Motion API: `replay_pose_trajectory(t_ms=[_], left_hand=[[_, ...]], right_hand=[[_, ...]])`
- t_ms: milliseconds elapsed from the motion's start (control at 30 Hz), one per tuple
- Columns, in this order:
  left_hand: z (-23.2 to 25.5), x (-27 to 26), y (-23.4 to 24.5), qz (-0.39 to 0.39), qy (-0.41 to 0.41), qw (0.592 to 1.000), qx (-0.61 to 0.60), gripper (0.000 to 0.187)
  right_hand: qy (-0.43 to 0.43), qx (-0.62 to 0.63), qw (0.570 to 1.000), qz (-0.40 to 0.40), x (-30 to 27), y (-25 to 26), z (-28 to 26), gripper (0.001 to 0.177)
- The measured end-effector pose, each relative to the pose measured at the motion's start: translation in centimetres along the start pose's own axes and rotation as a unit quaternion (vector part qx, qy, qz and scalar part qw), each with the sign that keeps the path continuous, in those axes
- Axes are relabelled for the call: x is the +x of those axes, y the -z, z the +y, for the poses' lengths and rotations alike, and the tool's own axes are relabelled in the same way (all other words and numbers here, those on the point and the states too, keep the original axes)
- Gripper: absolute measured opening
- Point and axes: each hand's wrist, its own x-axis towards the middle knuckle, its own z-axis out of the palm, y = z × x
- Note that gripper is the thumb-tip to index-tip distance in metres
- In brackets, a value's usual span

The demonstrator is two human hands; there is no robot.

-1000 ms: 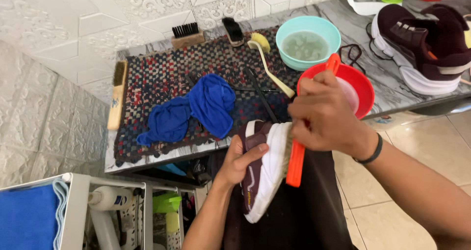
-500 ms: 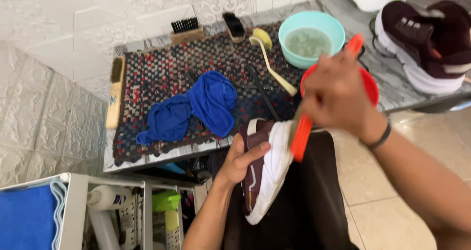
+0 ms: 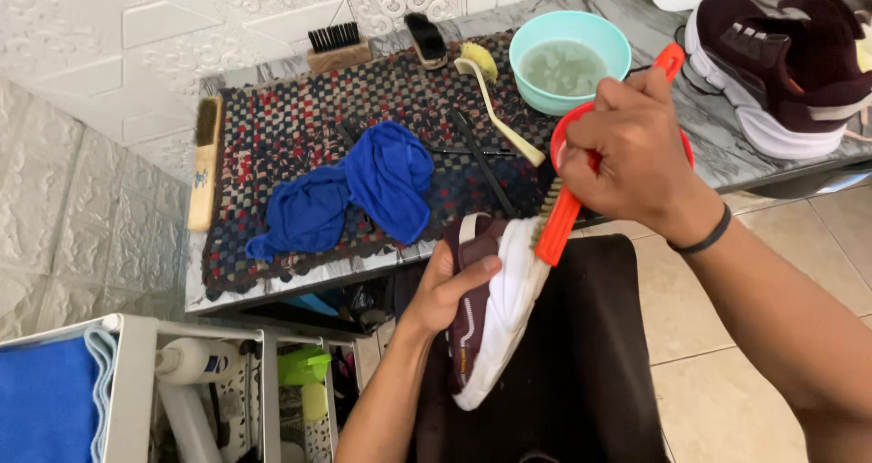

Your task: The person cleans a maroon and white sneaker by scrubbing the sole and upper with brushes dipped in soapy water, then wipes the shoe with a blue cloth. The person uses multiple brushes and two bowls of water on a tiled counter.

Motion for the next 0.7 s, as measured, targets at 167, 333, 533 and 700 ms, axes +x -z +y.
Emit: replay_pose_trajectory(t_ms=[167, 333, 533, 700], left_hand=[[0.9, 0.0, -0.8, 0.030, -0.002, 0.994, -0.103, 0.028], [-1.0, -1.4, 0.5, 0.059, 0.038, 0.989, -0.127, 0.050], [-1.7, -2.0, 1.3, 0.034, 0.032, 0.976, -0.212, 0.055], [-2.0, -2.5, 2.0, 0.144, 0.068, 0.965, -0.210, 0.058]], right_hand=[[0.069, 0.009, 0.996, 0.051, -2.2, -1.4, -0.1, 0.012], [-0.074, -0.221, 0.972, -0.037, -0.6, 0.7, 5.8, 0.025], [-0.407, -0.104, 0.865, -0.276, 3.9, 1.7, 8.6, 0.046], [-0.372, -0.100, 0.850, -0.360, 3.6, -1.3, 12.7, 0.043]])
